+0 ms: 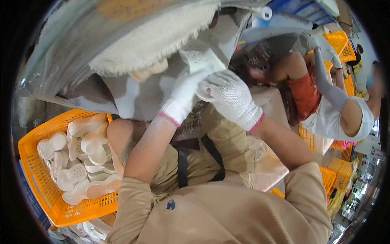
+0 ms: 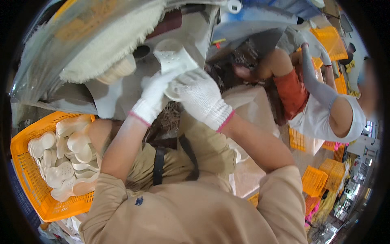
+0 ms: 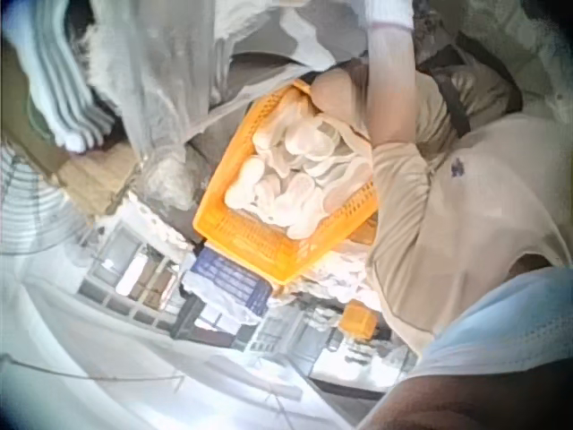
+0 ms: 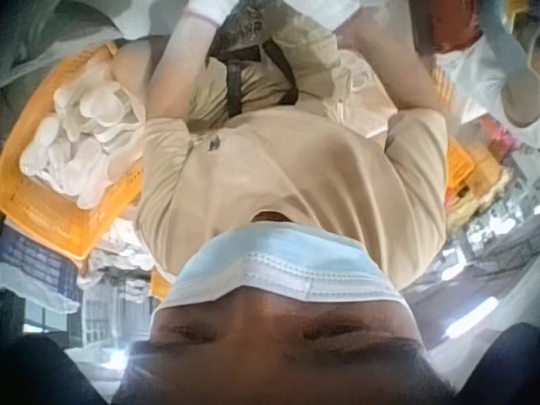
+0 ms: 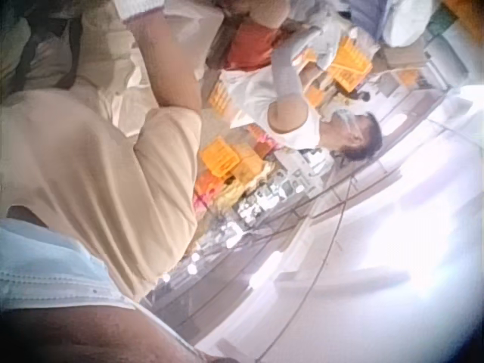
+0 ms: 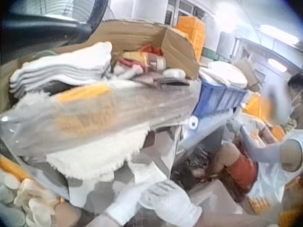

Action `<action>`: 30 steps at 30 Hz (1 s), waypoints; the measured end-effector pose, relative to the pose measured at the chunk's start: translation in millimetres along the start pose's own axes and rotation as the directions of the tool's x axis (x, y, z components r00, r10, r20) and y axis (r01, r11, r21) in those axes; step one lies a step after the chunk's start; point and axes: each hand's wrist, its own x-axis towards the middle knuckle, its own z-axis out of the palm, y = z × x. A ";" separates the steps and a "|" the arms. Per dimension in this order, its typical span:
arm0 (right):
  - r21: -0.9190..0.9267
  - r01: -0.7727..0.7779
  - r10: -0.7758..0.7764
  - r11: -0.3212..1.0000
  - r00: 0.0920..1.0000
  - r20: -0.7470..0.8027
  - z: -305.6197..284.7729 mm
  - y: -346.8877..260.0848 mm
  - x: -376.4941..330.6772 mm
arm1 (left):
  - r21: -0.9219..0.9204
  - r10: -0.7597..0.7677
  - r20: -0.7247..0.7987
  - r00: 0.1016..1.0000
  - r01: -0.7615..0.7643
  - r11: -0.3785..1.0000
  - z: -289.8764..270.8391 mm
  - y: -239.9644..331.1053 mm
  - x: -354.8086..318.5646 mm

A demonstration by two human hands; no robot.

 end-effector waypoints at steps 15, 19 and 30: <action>0.357 -0.008 0.136 0.934 0.932 -0.335 45.3 -86.5 46.5 | 0.042 0.075 -0.375 0.924 -0.064 0.997 -70.0 17.1 -22.0; 0.159 -0.192 0.227 0.968 0.943 -0.244 40.4 -96.1 78.2 | -0.243 0.280 -0.417 0.865 -0.403 0.883 -49.9 0.5 -31.8; 0.409 -0.082 0.077 0.909 0.997 0.029 9.9 -97.1 51.6 | -0.545 -0.061 0.089 0.994 0.100 0.832 -77.0 4.2 -12.2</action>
